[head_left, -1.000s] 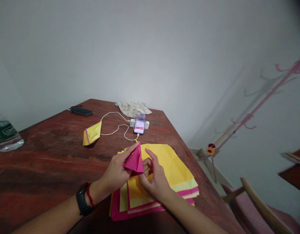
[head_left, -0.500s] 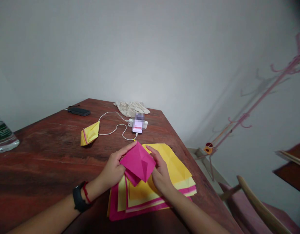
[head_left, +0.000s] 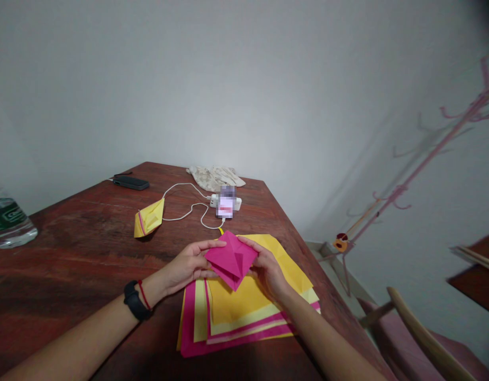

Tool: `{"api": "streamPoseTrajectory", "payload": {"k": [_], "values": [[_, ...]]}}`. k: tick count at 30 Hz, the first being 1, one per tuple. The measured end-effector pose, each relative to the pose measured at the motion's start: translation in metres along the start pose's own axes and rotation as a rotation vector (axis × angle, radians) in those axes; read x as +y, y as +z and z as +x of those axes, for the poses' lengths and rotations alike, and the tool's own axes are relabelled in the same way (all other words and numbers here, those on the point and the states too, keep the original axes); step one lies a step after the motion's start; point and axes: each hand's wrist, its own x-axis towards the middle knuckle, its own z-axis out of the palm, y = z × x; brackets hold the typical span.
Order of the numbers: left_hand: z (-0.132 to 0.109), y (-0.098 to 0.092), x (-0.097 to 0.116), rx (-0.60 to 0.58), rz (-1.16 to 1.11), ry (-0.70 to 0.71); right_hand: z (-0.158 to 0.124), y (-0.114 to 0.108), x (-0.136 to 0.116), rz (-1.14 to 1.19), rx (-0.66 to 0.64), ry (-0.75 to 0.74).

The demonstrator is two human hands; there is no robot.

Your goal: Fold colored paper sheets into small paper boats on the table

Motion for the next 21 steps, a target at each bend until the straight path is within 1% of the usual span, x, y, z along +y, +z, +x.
{"api": "streamPoseTrajectory", "payload": {"k": [3,5,7,10,12,14,18,21], "values": [[0.001,-0.004,0.003,-0.035,-0.009,0.027,-0.002,0.001,-0.006,0.048,-0.051,0.025],[0.002,-0.005,0.002,-0.015,0.017,0.047,-0.003,0.002,-0.007,0.013,-0.029,0.030],[0.005,-0.006,-0.001,0.054,0.085,0.058,-0.004,0.005,-0.006,-0.055,-0.022,0.051],[0.008,-0.006,-0.006,0.170,0.278,0.110,-0.006,0.010,-0.002,-0.118,-0.070,0.081],[0.009,-0.006,-0.008,0.200,0.398,0.159,-0.007,0.014,0.001,-0.120,-0.074,0.077],[0.009,-0.006,-0.008,0.180,0.477,0.190,-0.006,0.017,0.002,-0.121,-0.035,0.054],[0.007,-0.005,-0.008,0.087,0.694,0.252,-0.003,0.018,0.000,-0.128,0.063,-0.021],[0.006,-0.003,-0.010,0.087,0.888,0.309,-0.001,0.015,0.001,-0.157,0.057,-0.065]]}}
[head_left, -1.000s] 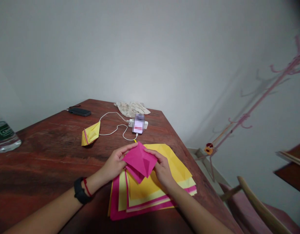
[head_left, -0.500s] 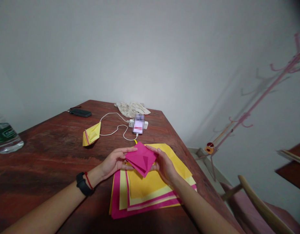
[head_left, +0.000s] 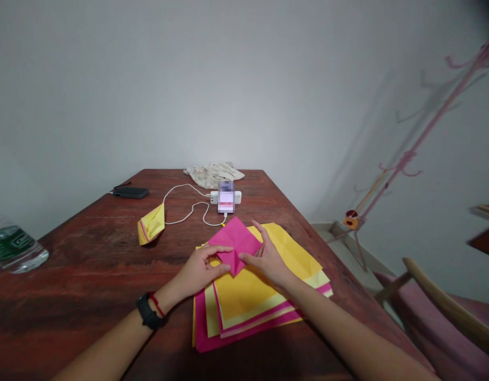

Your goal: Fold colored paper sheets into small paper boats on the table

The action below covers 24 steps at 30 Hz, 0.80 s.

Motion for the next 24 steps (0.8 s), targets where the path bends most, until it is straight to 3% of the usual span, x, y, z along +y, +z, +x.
{"api": "streamPoseTrajectory", "payload": {"k": [8,15,24], "values": [[-0.001,-0.003,-0.002,0.122,0.299,0.234,-0.004,0.001,0.002,-0.048,-0.111,-0.071],[-0.001,-0.003,-0.001,0.085,0.347,0.258,0.001,-0.002,0.003,0.084,-0.081,-0.031],[-0.002,0.000,0.006,0.105,0.295,0.214,0.002,-0.002,0.019,0.141,-0.152,0.042]]}}
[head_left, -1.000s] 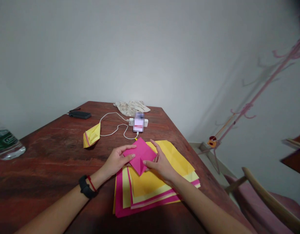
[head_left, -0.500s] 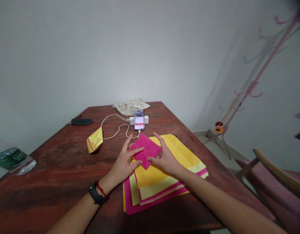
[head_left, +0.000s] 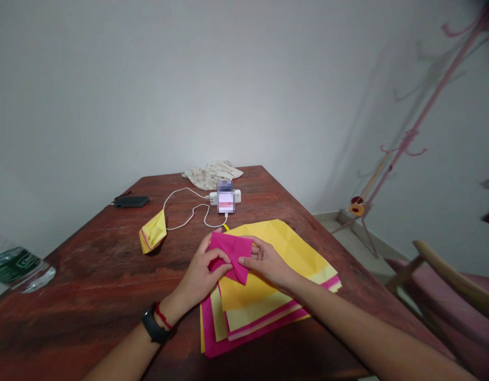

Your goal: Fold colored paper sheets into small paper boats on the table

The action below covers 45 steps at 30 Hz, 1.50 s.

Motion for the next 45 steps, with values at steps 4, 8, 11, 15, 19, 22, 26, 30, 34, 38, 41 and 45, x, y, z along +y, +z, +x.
{"api": "streamPoseTrajectory", "payload": {"k": [4,8,11,15,19,22,26,30,34,38,41,45], "values": [[0.001,0.000,0.002,-0.019,-0.057,-0.024,0.001,0.000,0.000,-0.022,-0.002,-0.023],[0.002,-0.002,0.003,0.010,-0.137,-0.049,0.000,-0.001,-0.004,-0.025,-0.023,-0.031],[0.004,-0.004,0.001,0.060,-0.168,-0.055,-0.002,-0.002,-0.007,-0.027,-0.088,0.065],[0.004,-0.006,-0.001,0.086,-0.195,-0.040,-0.005,-0.005,-0.011,-0.034,-0.171,0.176],[0.003,-0.007,0.003,0.059,-0.220,-0.014,-0.009,-0.004,-0.017,-0.050,-0.210,0.213],[0.001,-0.007,0.007,0.040,-0.218,0.001,-0.010,-0.001,-0.020,-0.057,-0.212,0.208],[-0.001,-0.006,0.007,0.023,-0.214,0.037,-0.009,-0.001,-0.015,-0.059,-0.188,0.176],[-0.003,-0.006,0.006,-0.010,-0.200,0.066,-0.005,-0.004,-0.007,-0.031,-0.136,0.127],[-0.005,-0.005,0.007,-0.055,-0.133,0.061,-0.004,-0.002,-0.009,-0.007,-0.095,0.092],[-0.005,-0.003,0.005,-0.032,-0.085,0.028,-0.004,0.000,-0.012,-0.009,-0.080,0.047],[-0.004,-0.001,0.002,-0.034,-0.085,0.013,-0.003,0.000,-0.010,-0.033,-0.070,0.013],[-0.003,-0.002,0.003,-0.034,-0.093,0.002,0.000,-0.003,-0.005,-0.110,-0.057,-0.036]]}}
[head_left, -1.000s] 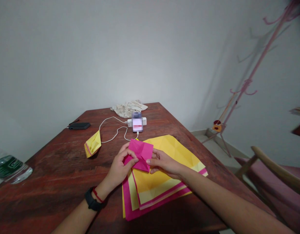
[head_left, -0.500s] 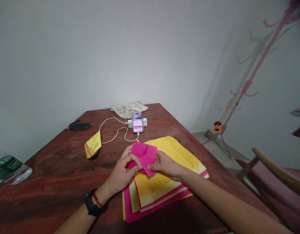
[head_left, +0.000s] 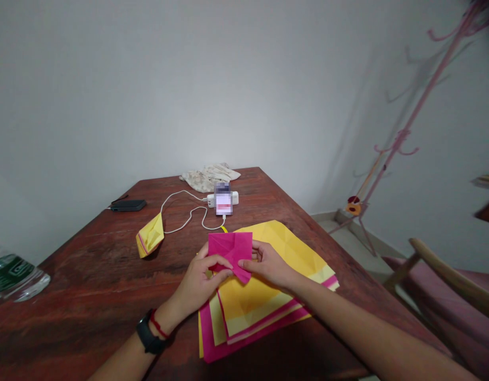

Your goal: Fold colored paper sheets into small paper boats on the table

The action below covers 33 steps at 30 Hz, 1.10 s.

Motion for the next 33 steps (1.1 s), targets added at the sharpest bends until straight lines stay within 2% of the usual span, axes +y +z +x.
{"api": "streamPoseTrajectory", "payload": {"k": [5,11,15,23,29,33], "values": [[-0.0005,-0.0018,0.0060,-0.045,-0.030,0.012,0.0025,-0.0018,0.0011,-0.040,0.070,-0.083],[-0.0015,0.0006,0.0069,-0.057,0.005,0.003,0.0022,-0.0011,0.0002,-0.098,0.090,-0.125],[-0.0004,0.0009,0.0036,-0.019,0.032,-0.004,0.0001,0.0012,-0.0018,-0.150,0.068,-0.127],[0.0004,0.0013,0.0037,0.016,0.029,0.029,-0.0072,0.0014,-0.0071,-0.395,0.016,-0.011],[0.0017,0.0009,0.0058,0.044,0.003,0.066,-0.0052,0.0013,-0.0061,-0.447,0.055,-0.032],[0.0021,0.0003,0.0034,0.132,-0.065,0.053,-0.0040,0.0003,-0.0062,-0.496,0.092,-0.102]]}}
